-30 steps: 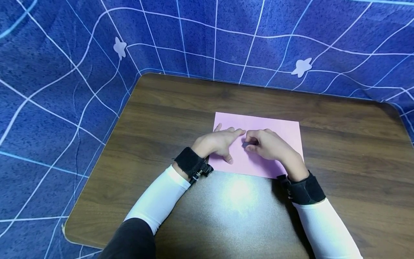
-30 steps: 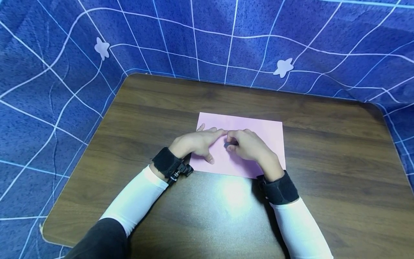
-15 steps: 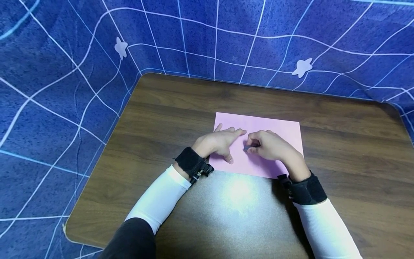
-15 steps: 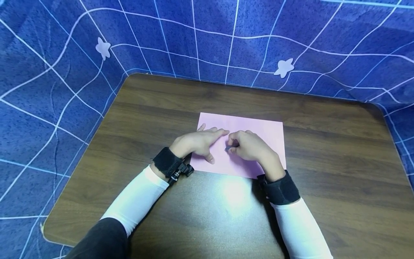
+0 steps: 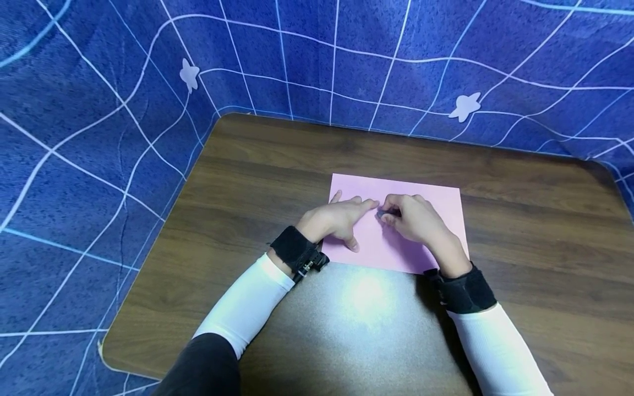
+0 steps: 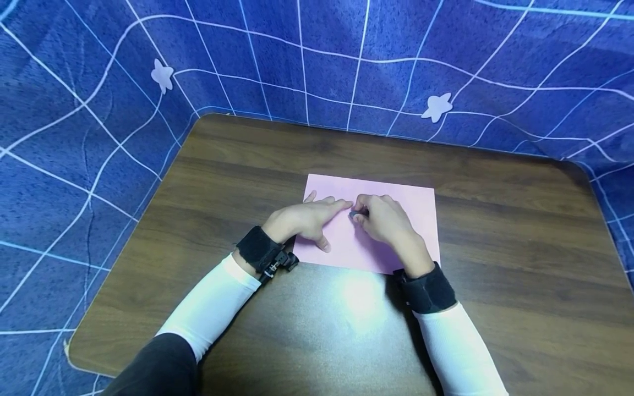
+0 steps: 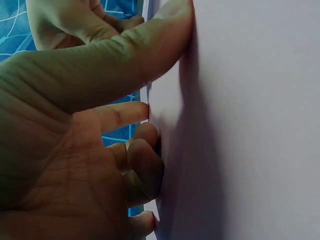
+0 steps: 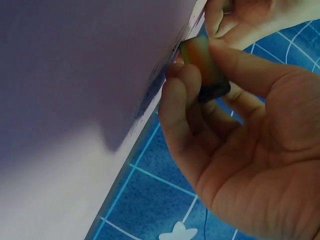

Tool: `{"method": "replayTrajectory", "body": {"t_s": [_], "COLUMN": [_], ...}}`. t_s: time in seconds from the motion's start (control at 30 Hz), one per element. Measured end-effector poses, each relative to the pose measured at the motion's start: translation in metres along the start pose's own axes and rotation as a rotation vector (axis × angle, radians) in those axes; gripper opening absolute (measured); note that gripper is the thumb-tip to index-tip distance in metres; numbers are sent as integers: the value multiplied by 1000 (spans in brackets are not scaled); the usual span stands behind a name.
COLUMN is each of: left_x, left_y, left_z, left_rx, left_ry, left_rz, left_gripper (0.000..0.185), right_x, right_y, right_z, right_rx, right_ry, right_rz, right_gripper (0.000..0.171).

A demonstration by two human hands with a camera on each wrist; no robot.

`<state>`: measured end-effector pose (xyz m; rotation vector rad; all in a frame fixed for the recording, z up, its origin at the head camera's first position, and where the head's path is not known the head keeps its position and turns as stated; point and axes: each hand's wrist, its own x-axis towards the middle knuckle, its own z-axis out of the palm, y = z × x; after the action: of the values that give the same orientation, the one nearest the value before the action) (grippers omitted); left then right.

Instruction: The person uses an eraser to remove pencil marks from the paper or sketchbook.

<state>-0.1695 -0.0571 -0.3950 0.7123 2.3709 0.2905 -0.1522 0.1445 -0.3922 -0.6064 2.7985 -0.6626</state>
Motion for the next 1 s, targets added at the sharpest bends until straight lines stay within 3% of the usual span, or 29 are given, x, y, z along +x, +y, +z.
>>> {"method": "replayTrajectory", "body": {"t_s": [0.27, 0.33, 0.6, 0.7, 0.9, 1.0], "left_x": [0, 0, -1, 0, 1, 0], "left_y": [0, 0, -1, 0, 0, 0], "left_z": [0, 0, -2, -1, 1, 1], "left_rx": [-16, -9, 10, 6, 0, 0], "left_ry": [10, 7, -4, -4, -5, -10], "left_rz": [-2, 2, 7, 6, 5, 6], "left_gripper": [118, 118, 118, 118, 117, 118], "right_x": [-4, -3, 3, 2, -2, -1], "right_y": [4, 4, 0, 2, 9, 10], "right_z": [-6, -5, 2, 0, -4, -4], "right_rx": [128, 121, 53, 68, 176, 167], "right_ry": [-212, -195, 4, -24, -209, -196], "right_rz": [-111, -99, 39, 12, -78, -54], "right_gripper": [7, 5, 7, 5, 3, 3]}}
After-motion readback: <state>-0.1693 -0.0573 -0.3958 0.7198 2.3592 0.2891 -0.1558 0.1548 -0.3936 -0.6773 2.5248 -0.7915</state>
